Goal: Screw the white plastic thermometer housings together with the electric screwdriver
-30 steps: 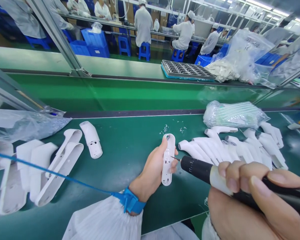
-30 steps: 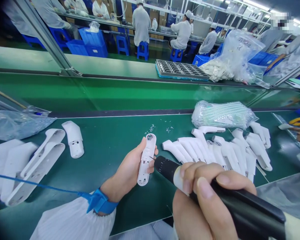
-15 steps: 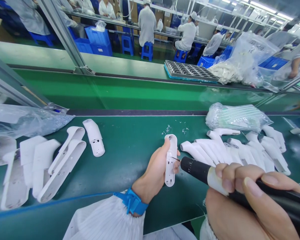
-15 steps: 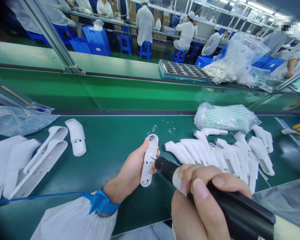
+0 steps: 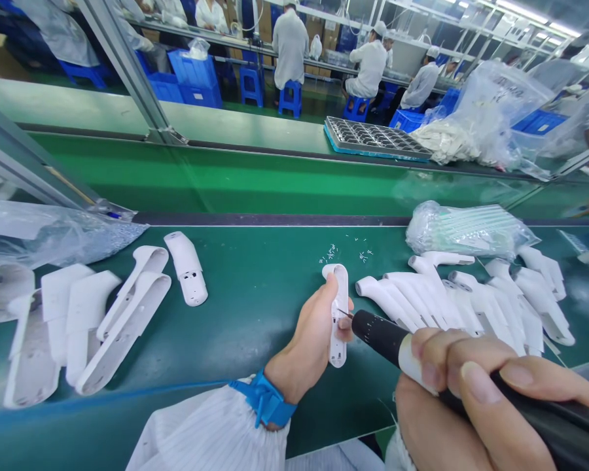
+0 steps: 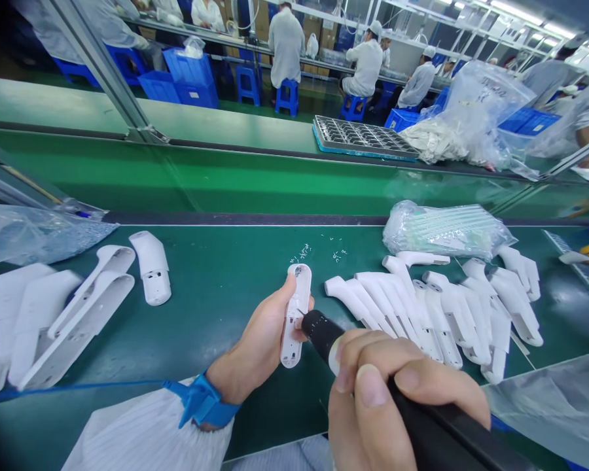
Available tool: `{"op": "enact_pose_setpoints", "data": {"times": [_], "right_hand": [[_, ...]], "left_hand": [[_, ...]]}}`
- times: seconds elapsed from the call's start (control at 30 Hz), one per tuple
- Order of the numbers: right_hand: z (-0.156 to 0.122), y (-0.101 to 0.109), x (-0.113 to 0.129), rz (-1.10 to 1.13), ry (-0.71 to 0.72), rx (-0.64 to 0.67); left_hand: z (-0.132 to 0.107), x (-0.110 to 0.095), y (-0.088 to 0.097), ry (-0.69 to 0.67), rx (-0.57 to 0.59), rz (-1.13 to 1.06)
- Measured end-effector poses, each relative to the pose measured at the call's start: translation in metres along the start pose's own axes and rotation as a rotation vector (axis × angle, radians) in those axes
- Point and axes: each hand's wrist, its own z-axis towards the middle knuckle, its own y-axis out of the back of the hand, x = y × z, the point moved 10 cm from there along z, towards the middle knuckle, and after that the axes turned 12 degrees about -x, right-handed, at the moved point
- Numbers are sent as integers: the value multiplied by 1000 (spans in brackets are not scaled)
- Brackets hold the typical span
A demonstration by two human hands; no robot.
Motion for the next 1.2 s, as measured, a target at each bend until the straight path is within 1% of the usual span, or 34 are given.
{"op": "enact_pose_setpoints", "data": {"times": [0.07,0.13,0.23,0.33,0.4,0.47,0.5,0.57,0.6,0.67,0.7,0.73,0.8,0.87,0.93,1.07,1.2], "right_hand": [[0,-5,1,-15,-8,46],[-1,-3,-2,-30,-19,56],[-6,8,-7,13,-11,-1],[-10,14,-16,64,-21,-54],[-4,14,-25,115,-70,-85],[11,12,-38,186,-151,-122],[21,11,-46,225,-184,-152],[46,15,-63,262,-223,-246],[58,17,-69,280,-204,-289],[82,16,-82,288,-156,-313],[92,15,-90,287,-140,-325],[101,13,-99,284,-128,-332],[114,9,-115,274,-112,-353],[123,3,-129,262,-96,-376],[131,-3,-143,248,-84,-397],[144,-11,-167,220,-91,-453],[155,-10,-185,210,-124,-508]], "left_hand": [[-1,1,0,10,-3,-9],[-2,3,-1,23,4,-10],[-5,3,-4,29,31,-7],[-5,0,-4,9,27,27],[-4,-3,-4,-14,25,89],[-3,-9,1,-57,8,213],[-1,-15,5,-112,-19,305],[-1,-36,17,-307,-110,560],[-3,-47,21,-431,-161,706],[-9,-63,23,-639,-227,961],[-10,-65,23,-698,-245,1052],[-11,-65,24,-731,-264,1115],[-10,-63,26,-746,-312,1190],[-9,-61,29,-744,-371,1230],[-8,-62,31,-747,-402,1219],[-10,-68,33,-782,-411,1110],[-12,-70,34,-780,-406,1047]]}}
